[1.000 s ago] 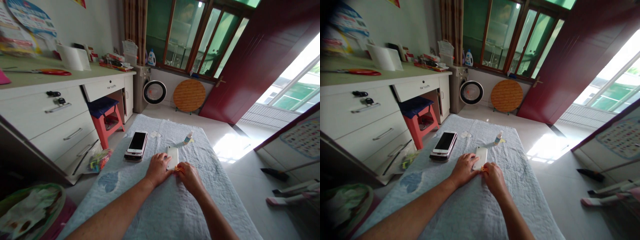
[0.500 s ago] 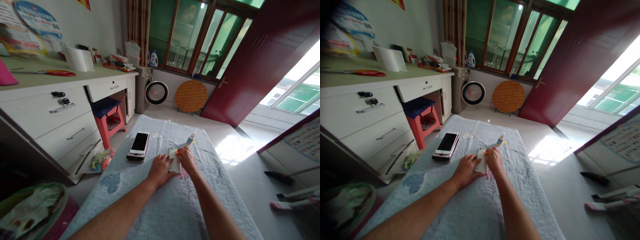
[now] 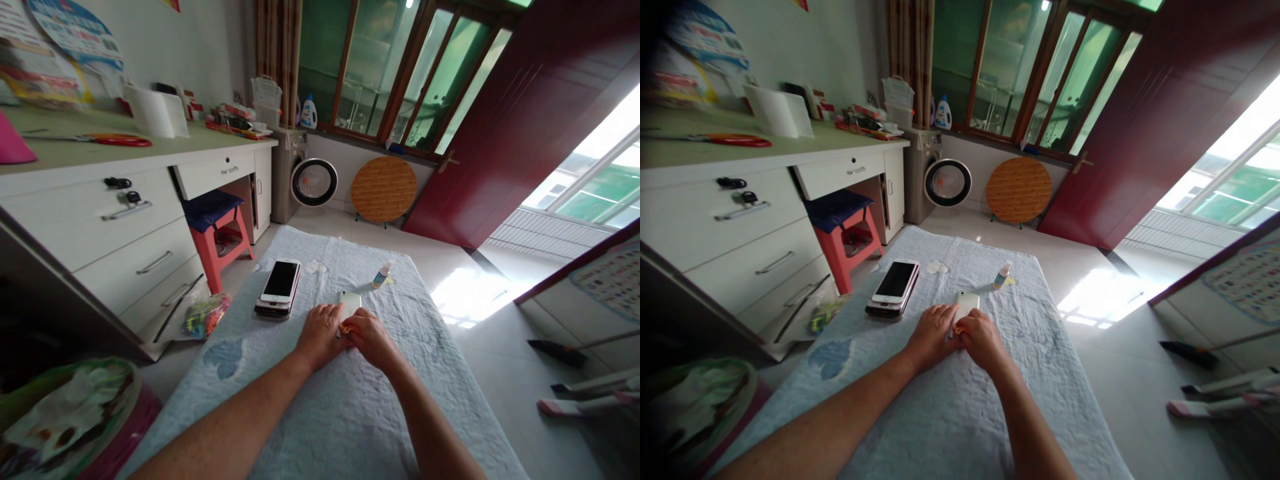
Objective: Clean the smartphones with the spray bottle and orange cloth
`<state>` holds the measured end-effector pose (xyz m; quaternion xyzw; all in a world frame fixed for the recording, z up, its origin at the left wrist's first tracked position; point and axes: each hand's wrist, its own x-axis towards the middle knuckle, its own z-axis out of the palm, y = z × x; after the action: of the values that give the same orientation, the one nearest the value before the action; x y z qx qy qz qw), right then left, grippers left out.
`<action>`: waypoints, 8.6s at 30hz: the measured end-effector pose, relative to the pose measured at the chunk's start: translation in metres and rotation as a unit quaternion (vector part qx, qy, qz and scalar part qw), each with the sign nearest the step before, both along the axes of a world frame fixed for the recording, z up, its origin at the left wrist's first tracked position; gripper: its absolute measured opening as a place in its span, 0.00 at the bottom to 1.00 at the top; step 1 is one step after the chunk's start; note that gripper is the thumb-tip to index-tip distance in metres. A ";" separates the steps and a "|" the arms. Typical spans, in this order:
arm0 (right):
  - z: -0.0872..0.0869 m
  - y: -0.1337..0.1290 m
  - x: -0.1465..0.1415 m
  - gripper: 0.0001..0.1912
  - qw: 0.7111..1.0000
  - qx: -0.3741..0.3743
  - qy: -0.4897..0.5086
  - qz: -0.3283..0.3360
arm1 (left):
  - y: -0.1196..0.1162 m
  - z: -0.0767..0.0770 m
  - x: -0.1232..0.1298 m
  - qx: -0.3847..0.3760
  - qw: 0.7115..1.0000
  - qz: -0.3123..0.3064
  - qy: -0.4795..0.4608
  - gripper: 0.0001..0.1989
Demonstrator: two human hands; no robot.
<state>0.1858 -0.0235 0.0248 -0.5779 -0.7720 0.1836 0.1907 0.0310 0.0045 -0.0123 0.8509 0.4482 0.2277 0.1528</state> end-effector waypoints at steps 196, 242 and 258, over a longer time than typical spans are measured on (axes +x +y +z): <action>0.024 -0.011 0.025 0.06 0.988 -0.104 -0.114 -0.017 | 0.010 0.000 -0.007 -0.064 0.997 -0.024 -0.045 0.18; 0.007 -0.004 0.008 0.04 0.998 -0.050 -0.021 0.014 | 0.007 0.007 -0.008 -0.067 0.997 -0.026 -0.031 0.18; 0.011 -0.004 0.004 0.02 0.997 -0.069 -0.035 0.031 | 0.008 0.001 -0.008 -0.053 0.997 -0.030 -0.036 0.18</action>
<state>0.1902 -0.0274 0.0361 -0.5716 -0.7812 0.2219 0.1172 0.0232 0.0129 -0.0109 0.8458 0.4282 0.2292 0.2206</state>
